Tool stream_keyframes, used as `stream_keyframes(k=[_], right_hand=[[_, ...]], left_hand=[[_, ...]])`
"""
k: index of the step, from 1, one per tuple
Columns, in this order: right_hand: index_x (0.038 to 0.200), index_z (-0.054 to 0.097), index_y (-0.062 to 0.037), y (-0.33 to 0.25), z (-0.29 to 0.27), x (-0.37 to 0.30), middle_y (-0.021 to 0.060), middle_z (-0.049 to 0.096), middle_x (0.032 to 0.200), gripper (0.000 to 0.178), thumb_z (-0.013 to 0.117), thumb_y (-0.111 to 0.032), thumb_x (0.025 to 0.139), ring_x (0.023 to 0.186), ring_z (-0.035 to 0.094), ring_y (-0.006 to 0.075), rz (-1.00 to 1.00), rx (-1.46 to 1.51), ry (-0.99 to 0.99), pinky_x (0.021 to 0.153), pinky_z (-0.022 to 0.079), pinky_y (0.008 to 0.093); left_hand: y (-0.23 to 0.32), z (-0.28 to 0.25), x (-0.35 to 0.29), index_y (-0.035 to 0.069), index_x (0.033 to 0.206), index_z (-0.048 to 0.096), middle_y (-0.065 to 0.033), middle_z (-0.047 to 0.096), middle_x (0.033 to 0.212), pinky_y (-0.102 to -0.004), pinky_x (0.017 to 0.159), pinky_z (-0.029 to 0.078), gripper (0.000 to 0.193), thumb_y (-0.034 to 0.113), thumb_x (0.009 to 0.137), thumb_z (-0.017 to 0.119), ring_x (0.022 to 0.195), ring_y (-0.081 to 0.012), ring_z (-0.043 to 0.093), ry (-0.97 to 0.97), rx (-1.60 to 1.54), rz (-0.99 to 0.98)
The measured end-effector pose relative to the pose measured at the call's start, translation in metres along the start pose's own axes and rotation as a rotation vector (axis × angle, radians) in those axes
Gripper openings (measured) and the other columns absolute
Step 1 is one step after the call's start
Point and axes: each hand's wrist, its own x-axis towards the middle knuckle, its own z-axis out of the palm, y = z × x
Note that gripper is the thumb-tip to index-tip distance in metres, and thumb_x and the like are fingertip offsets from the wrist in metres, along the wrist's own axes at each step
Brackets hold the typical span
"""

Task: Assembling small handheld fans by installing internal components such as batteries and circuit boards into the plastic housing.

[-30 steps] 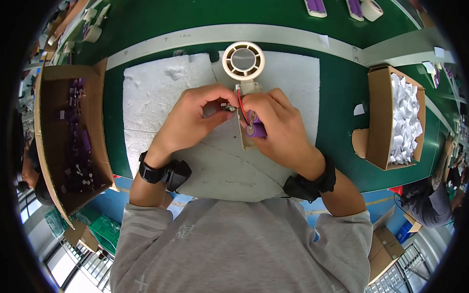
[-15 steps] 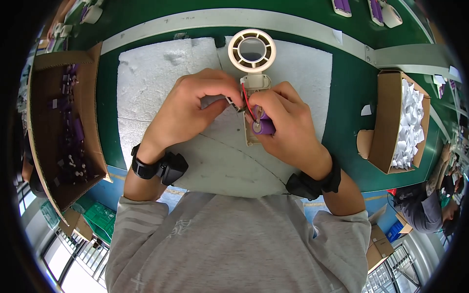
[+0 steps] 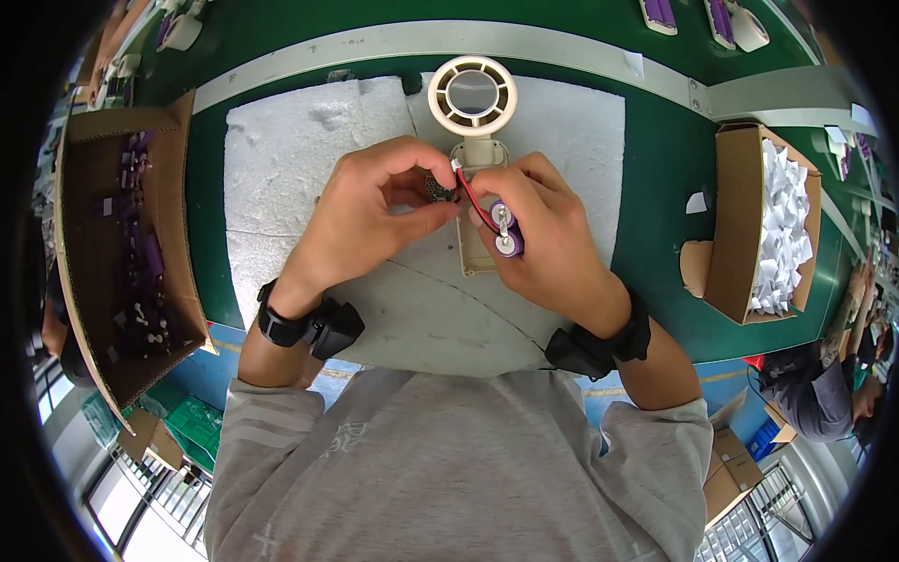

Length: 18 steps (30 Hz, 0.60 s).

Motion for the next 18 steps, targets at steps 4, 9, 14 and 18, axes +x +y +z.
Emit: stream_keyframes(k=[4,9,14,18], right_hand=[[0.107,0.057,-0.0023,0.008,0.002,0.0,0.0128,0.061,0.092,0.032,0.07,0.005,0.078,0.078,0.059,0.0214,-0.08,0.112,0.087,0.065,0.047,0.0307],[0.102,0.063,0.0,0.001,-0.009,-0.001,0.012,0.061,0.088,0.021,0.069,0.001,0.082,0.073,0.058,0.0188,-0.069,0.108,0.068,0.063,0.047,0.0288],[0.094,0.069,0.0013,-0.003,-0.009,0.0,0.0104,0.06,0.083,0.011,0.07,-0.002,0.083,0.068,0.058,0.0178,0.029,0.035,0.046,0.06,0.046,0.0269],[0.092,0.07,0.0004,-0.004,-0.004,0.0,0.0092,0.06,0.082,0.012,0.072,-0.003,0.081,0.067,0.057,0.0167,0.061,0.007,0.086,0.058,0.045,0.0259]], left_hand=[[-0.007,-0.002,0.0,0.001,0.091,0.067,-0.008,0.066,0.085,-0.0273,0.068,0.054,0.013,0.001,0.078,0.07,0.072,-0.0151,0.065,-0.006,-0.034,-0.019],[-0.005,-0.007,0.001,0.001,0.092,0.068,-0.0064,0.065,0.085,-0.0253,0.067,0.052,0.014,0.004,0.079,0.073,0.071,-0.0124,0.061,-0.078,-0.074,-0.074],[-0.004,-0.011,0.002,0.001,0.092,0.069,-0.0049,0.065,0.086,-0.025,0.067,0.051,0.015,0.005,0.079,0.074,0.072,-0.0111,0.059,-0.116,-0.107,-0.026],[-0.004,-0.014,0.001,0.001,0.091,0.069,-0.0049,0.065,0.087,-0.0251,0.068,0.051,0.015,0.005,0.079,0.076,0.075,-0.0106,0.06,-0.124,-0.11,-0.003]])
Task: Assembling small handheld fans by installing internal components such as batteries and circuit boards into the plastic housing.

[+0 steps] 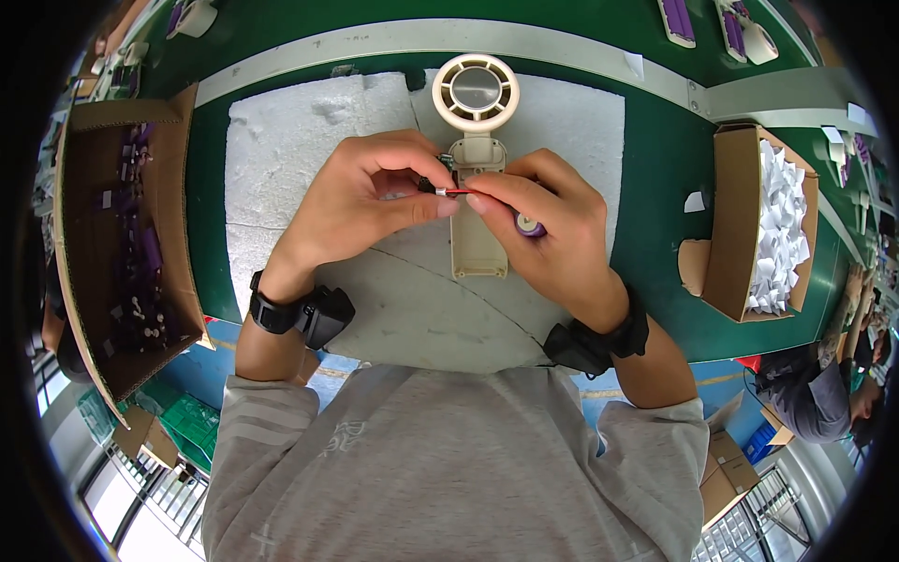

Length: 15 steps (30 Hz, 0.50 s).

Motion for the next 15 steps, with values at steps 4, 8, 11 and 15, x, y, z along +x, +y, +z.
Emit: stream_keyframes(k=[4,8,11,15], right_hand=[[0.093,0.071,-0.0012,-0.0019,0.0021,0.0014,0.0082,0.059,0.083,0.013,0.073,-0.004,0.081,0.067,0.057,0.0162,0.036,-0.036,0.008,0.058,0.045,0.0256],[0.093,0.071,-0.0023,-0.0038,0.0035,0.0024,0.0078,0.059,0.083,0.013,0.074,-0.005,0.081,0.068,0.057,0.0161,0.079,-0.053,-0.009,0.058,0.045,0.0256],[0.093,0.071,-0.0026,-0.003,0.0036,0.0027,0.0076,0.058,0.084,0.013,0.074,-0.006,0.081,0.068,0.056,0.0161,0.092,-0.036,-0.013,0.058,0.044,0.0256],[0.093,0.071,-0.0026,-0.0029,0.002,0.0033,0.0072,0.057,0.083,0.012,0.074,-0.007,0.082,0.068,0.055,0.0158,0.107,-0.033,-0.034,0.058,0.043,0.0258]], left_hand=[[0.004,-0.0002,0.0003,0.0,0.095,0.069,-0.0046,0.06,0.093,-0.0249,0.078,0.053,0.017,-0.005,0.079,0.074,0.089,-0.0127,0.062,-0.007,0.011,-0.038],[0.0032,-0.0006,0.0019,0.0,0.097,0.069,-0.0048,0.062,0.095,-0.0255,0.08,0.053,0.02,-0.007,0.079,0.073,0.09,-0.0129,0.062,-0.006,-0.067,-0.052],[0.0039,-0.0028,0.0023,0.0,0.101,0.069,-0.0051,0.063,0.099,-0.0259,0.082,0.054,0.024,-0.009,0.079,0.072,0.092,-0.0132,0.063,-0.02,-0.078,-0.064],[0.0051,-0.0051,0.0032,-0.001,0.104,0.068,-0.0057,0.064,0.102,-0.0261,0.085,0.054,0.028,-0.011,0.079,0.07,0.094,-0.0134,0.063,-0.051,-0.124,-0.1]])
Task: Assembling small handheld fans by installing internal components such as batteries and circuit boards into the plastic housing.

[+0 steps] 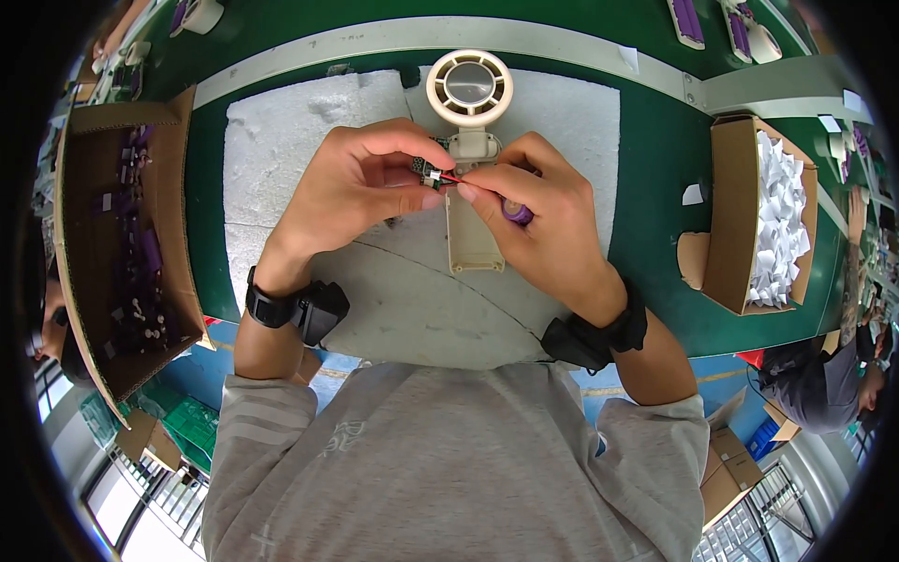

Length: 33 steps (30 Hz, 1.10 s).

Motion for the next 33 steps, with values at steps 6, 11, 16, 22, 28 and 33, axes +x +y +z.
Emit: stream_keyframes(k=[6,11,16,22,28,33], right_hand=[[0.09,0.071,-0.0057,0.005,0.001,0.001,0.0054,0.055,0.079,0.01,0.075,-0.008,0.08,0.059,0.051,0.0153,-0.071,0.032,0.056,0.051,0.04,0.0271],[0.087,0.071,-0.005,0.002,0.003,0.002,0.0054,0.055,0.079,0.008,0.075,-0.008,0.08,0.059,0.051,0.0147,-0.025,0.032,0.068,0.051,0.04,0.0271],[0.09,0.07,-0.0021,0.001,0.003,0.0,0.007,0.057,0.083,0.01,0.073,-0.008,0.083,0.067,0.053,0.0145,0.013,0.039,0.03,0.057,0.042,0.0256],[0.088,0.069,-0.0003,0.0,0.003,-0.001,0.0075,0.057,0.082,0.006,0.071,-0.005,0.083,0.067,0.054,0.0156,-0.038,0.001,-0.004,0.058,0.043,0.026],[0.092,0.067,0.0004,0.002,-0.002,-0.002,0.0076,0.057,0.083,0.011,0.07,-0.001,0.081,0.066,0.056,0.0159,-0.074,-0.03,-0.084,0.059,0.045,0.026],[0.102,0.062,-0.002,-0.01,0.009,0.0,0.0072,0.059,0.085,0.025,0.07,0.002,0.078,0.065,0.058,0.0138,0.076,0.028,0.139,0.059,0.048,0.0242]], left_hand=[[0.0,-0.001,-0.001,0.0,0.106,0.067,-0.0057,0.066,0.098,-0.0252,0.082,0.054,0.029,-0.011,0.079,0.069,0.09,-0.012,0.064,0.037,0.008,-0.028],[0.0,0.003,0.0,0.0,0.105,0.068,-0.0061,0.068,0.09,-0.0233,0.075,0.053,0.026,-0.008,0.08,0.069,0.082,-0.0092,0.064,0.09,-0.024,0.019],[0.001,0.004,0.0,0.0,0.105,0.067,-0.0074,0.068,0.091,-0.0247,0.077,0.055,0.027,-0.008,0.08,0.069,0.084,-0.0103,0.065,0.124,0.021,0.004],[-0.005,0.007,0.002,0.002,0.106,0.068,-0.0059,0.068,0.093,-0.0259,0.076,0.056,0.029,-0.007,0.078,0.069,0.083,-0.0113,0.066,0.174,-0.004,0.074],[-0.01,0.012,0.004,0.005,0.107,0.069,-0.0054,0.069,0.094,-0.0277,0.072,0.057,0.034,-0.007,0.075,0.066,0.08,-0.0154,0.068,0.227,0.226,0.298],[-0.005,0.011,0.002,0.003,0.114,0.067,-0.0066,0.067,0.097,-0.0281,0.079,0.055,0.043,-0.014,0.074,0.061,0.084,-0.0154,0.065,0.171,0.38,0.32]])
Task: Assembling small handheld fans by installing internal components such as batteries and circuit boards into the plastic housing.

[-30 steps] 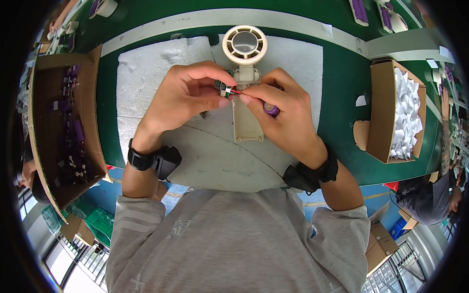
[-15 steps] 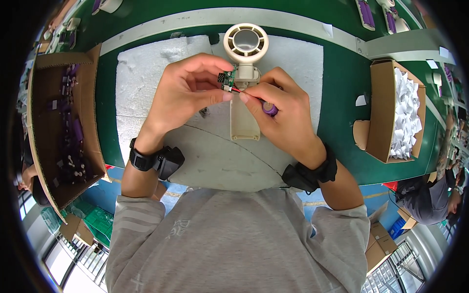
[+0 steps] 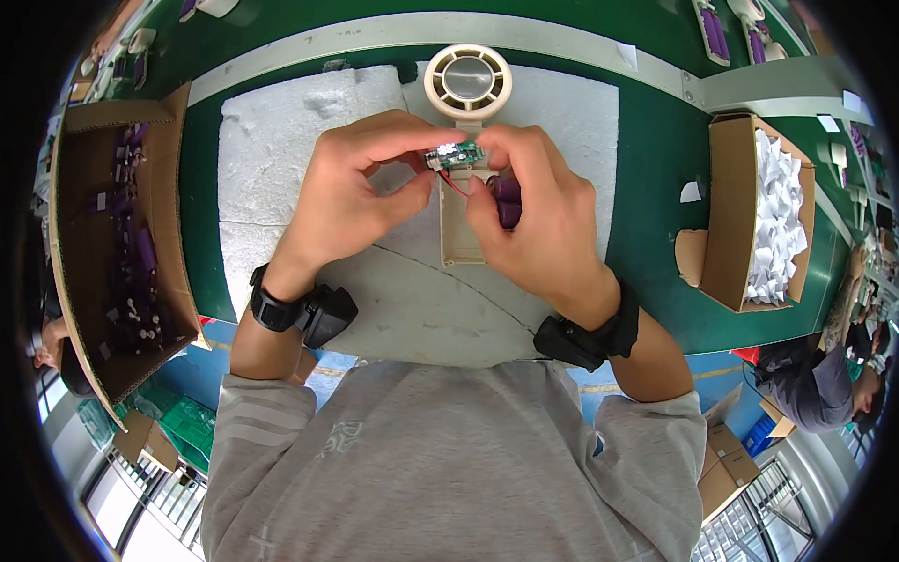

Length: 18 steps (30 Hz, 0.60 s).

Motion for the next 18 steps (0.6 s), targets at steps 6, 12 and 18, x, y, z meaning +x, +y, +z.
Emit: stream_keyframes(k=[6,12,18], right_hand=[[0.103,0.062,-0.0037,0.001,0.001,0.005,0.0073,0.063,0.089,0.033,0.076,0.0,0.073,0.07,0.061,0.0123,-0.144,-0.157,0.036,0.059,0.05,0.0232],[0.101,0.065,-0.0038,0.012,-0.001,0.007,0.0076,0.065,0.092,0.034,0.081,-0.003,0.071,0.071,0.062,0.0132,-0.225,-0.159,0.068,0.059,0.05,0.0235],[0.104,0.067,-0.0039,0.01,-0.002,0.009,0.0081,0.065,0.091,0.039,0.082,-0.003,0.068,0.071,0.063,0.0153,-0.223,-0.167,0.083,0.06,0.051,0.0245]], left_hand=[[0.0,0.004,0.0,0.007,0.106,0.07,-0.0115,0.07,0.09,-0.0298,0.069,0.057,0.036,-0.005,0.072,0.067,0.074,-0.0218,0.069,0.075,0.11,0.087],[-0.008,0.007,-0.001,0.005,0.104,0.071,-0.012,0.07,0.088,-0.0299,0.068,0.057,0.033,-0.003,0.073,0.068,0.073,-0.0216,0.07,0.099,0.063,0.063],[-0.007,0.006,-0.001,0.003,0.099,0.072,-0.011,0.07,0.087,-0.0289,0.065,0.056,0.027,0.0,0.072,0.07,0.071,-0.0213,0.07,0.106,0.092,0.047]])
